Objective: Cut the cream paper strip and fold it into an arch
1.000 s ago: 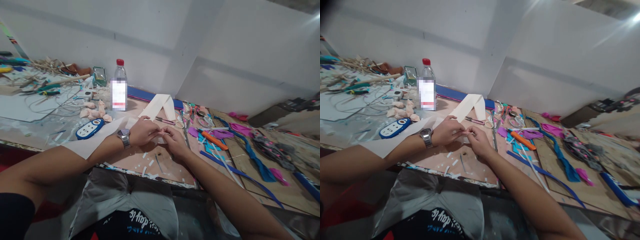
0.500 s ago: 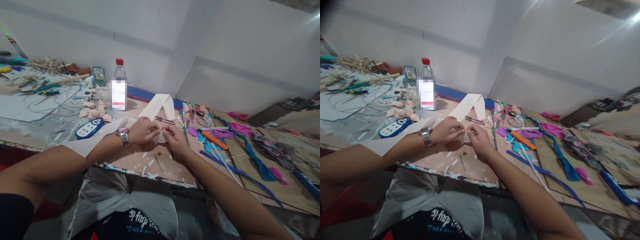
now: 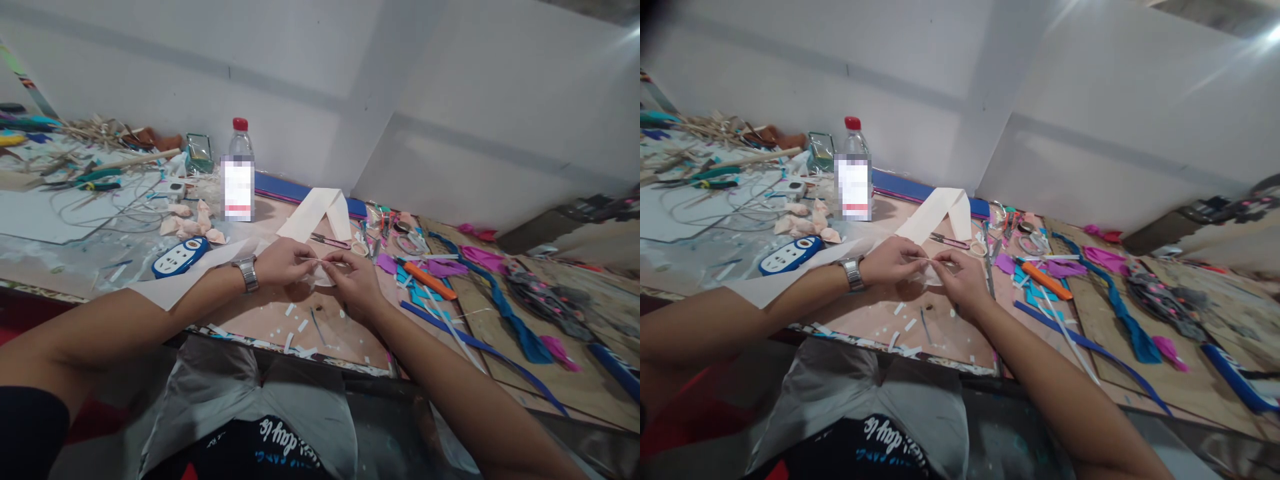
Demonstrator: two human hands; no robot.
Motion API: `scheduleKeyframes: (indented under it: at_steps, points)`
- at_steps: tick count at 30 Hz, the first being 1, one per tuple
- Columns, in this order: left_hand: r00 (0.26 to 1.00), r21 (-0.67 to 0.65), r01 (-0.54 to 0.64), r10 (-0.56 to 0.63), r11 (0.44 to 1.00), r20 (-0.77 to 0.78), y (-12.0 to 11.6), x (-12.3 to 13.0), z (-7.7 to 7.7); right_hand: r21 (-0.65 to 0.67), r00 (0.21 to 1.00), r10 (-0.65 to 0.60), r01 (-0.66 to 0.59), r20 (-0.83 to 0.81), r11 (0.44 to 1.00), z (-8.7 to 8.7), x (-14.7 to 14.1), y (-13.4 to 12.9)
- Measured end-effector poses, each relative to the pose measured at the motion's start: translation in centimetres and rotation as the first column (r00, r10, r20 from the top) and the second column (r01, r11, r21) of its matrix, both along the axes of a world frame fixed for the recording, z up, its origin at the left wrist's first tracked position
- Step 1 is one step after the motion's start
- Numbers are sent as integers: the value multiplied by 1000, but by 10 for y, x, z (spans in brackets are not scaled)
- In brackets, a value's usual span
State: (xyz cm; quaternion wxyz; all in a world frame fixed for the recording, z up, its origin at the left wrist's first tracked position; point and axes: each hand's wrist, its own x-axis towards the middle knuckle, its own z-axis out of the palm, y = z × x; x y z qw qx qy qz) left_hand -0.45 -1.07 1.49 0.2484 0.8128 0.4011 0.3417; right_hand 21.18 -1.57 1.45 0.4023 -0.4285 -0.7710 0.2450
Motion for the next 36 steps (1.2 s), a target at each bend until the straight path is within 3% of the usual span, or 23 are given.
scheduleKeyframes:
  at_steps: [4,15,23,27,32,36]
  points:
    - [1000,-45,-9,10,999,21,1,-1,-2,-23,1000,18,-19,-23,1000,-3,1,1]
    - [999,-91,-50,50,995,-1,-2,-2,5,73,1000,12,-13,15,997,5,0,1]
    - [999,-81,-8,5,997,-44,-2,-3,4,63,999,-16,14,33,998,2,2,1]
    - [996,-42,1,-5,999,-86,-2,-3,3,56,999,-28,26,22,998,2,2,1]
    - [976,153,73,-39,986,-216,0,-1,0,-17,1000,-9,8,-23,1000,0,0,-1]
    - [953,171,89,-34,981,-300,3,1,-2,-48,999,-15,13,-36,999,-2,-1,-2]
